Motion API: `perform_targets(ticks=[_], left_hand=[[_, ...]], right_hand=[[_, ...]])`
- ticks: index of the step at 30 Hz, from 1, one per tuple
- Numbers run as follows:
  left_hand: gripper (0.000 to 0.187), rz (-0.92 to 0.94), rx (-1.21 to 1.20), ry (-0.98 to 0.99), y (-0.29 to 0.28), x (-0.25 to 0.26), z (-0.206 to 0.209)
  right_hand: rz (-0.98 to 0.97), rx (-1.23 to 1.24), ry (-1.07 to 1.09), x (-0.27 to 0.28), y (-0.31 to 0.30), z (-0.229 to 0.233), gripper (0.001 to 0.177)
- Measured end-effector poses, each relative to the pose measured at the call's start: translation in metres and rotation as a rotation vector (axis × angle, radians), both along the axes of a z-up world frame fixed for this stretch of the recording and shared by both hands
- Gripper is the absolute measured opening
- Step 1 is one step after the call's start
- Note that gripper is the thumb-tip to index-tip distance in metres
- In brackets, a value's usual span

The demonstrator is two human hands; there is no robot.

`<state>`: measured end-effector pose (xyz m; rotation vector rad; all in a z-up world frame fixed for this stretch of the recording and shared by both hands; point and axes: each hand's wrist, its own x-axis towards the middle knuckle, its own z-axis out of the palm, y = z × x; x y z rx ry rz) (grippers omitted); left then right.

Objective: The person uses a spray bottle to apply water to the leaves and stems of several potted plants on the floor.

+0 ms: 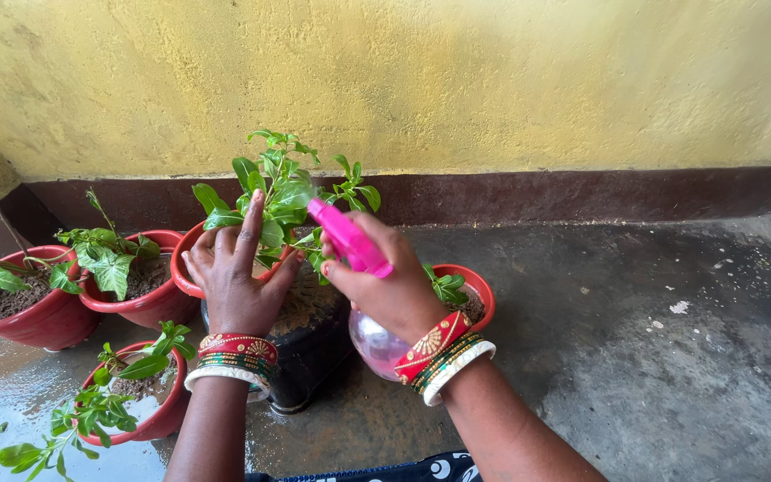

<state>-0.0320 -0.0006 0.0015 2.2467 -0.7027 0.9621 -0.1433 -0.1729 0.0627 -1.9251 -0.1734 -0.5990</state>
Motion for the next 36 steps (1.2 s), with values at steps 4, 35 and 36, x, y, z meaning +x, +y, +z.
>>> perform_targets(ticks=[4, 35, 36], left_hand=[[0.092, -0.010, -0.034, -0.011, 0.001, 0.001, -0.001], [0.115, -0.086, -0.254, 0.111, -0.006, -0.004, 0.001], [0.115, -0.086, -0.246, 0.096, -0.006, -0.003, 0.001]], right_hand=[[-0.001, -0.056, -0.082, 0.001, -0.002, -0.009, 0.018], [0.051, 0.006, 0.001, -0.003, 0.006, -0.002, 0.019], [0.071, 0.018, -0.007, -0.002, 0.006, -0.003, 0.020]])
